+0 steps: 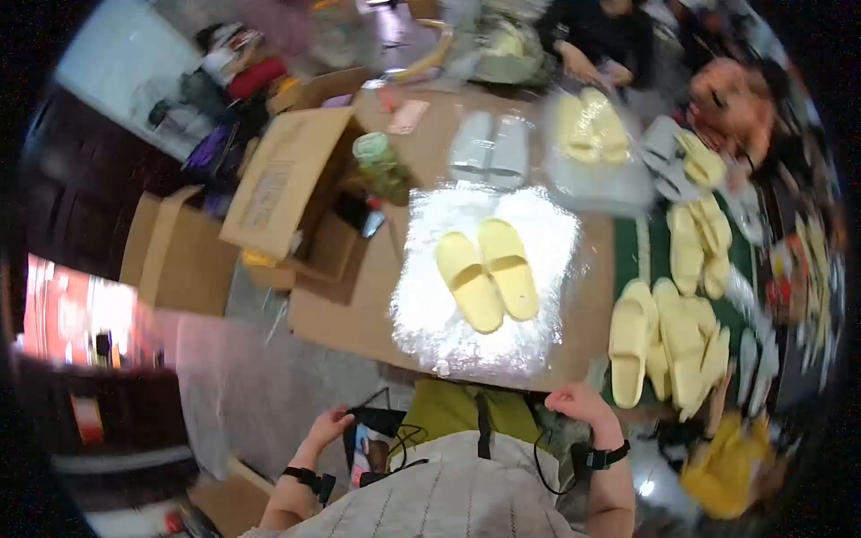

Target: Packing yellow slippers into plastic bags and cardboard boxes in a factory setting.

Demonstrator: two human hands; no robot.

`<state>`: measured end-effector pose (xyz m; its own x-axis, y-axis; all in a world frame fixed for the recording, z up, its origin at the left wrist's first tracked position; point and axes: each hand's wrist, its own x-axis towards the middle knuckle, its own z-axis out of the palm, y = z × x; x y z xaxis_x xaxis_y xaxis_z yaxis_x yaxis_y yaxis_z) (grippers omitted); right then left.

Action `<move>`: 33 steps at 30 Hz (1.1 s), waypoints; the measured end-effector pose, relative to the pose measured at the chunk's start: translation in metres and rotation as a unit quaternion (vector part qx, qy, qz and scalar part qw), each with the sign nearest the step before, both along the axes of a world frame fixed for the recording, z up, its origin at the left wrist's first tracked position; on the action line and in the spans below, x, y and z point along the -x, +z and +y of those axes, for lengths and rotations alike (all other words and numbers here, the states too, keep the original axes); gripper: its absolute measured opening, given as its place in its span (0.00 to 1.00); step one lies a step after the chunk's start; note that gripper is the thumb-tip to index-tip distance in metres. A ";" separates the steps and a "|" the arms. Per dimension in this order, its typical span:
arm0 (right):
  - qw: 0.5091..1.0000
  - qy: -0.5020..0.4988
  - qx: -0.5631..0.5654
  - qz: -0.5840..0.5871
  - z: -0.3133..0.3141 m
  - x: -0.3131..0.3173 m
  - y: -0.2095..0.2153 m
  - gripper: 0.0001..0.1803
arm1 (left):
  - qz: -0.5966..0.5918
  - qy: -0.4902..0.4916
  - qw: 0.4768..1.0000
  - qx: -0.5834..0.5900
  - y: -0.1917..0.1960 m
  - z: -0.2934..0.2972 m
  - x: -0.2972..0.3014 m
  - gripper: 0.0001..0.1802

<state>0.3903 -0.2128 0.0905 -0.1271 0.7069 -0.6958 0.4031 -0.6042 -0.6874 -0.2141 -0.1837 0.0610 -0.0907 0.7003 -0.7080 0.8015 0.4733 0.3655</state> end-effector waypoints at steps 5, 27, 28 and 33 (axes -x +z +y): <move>0.968 -0.075 0.229 0.076 -0.061 0.041 -0.026 0.17 | -0.030 -0.115 0.987 0.108 -0.080 0.080 0.102 0.32; 0.939 0.064 0.306 -0.143 -0.193 0.326 -0.418 0.36 | -0.027 -0.417 0.868 0.268 -0.246 0.106 0.150 0.29; 0.940 0.072 0.304 -0.135 -0.164 0.311 -0.428 0.36 | -0.021 -0.362 0.888 0.282 -0.247 0.099 0.155 0.29; 0.937 0.092 0.302 -0.151 -0.151 0.279 -0.406 0.35 | 0.068 -0.346 0.851 0.388 -0.248 0.087 0.111 0.30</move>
<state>0.1113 -0.3638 -0.3154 0.0601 0.1583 -0.9856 0.6593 -0.7477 -0.0799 -0.3255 -0.0966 -0.1865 0.0363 -0.0551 -0.9978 0.9965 -0.0731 0.0403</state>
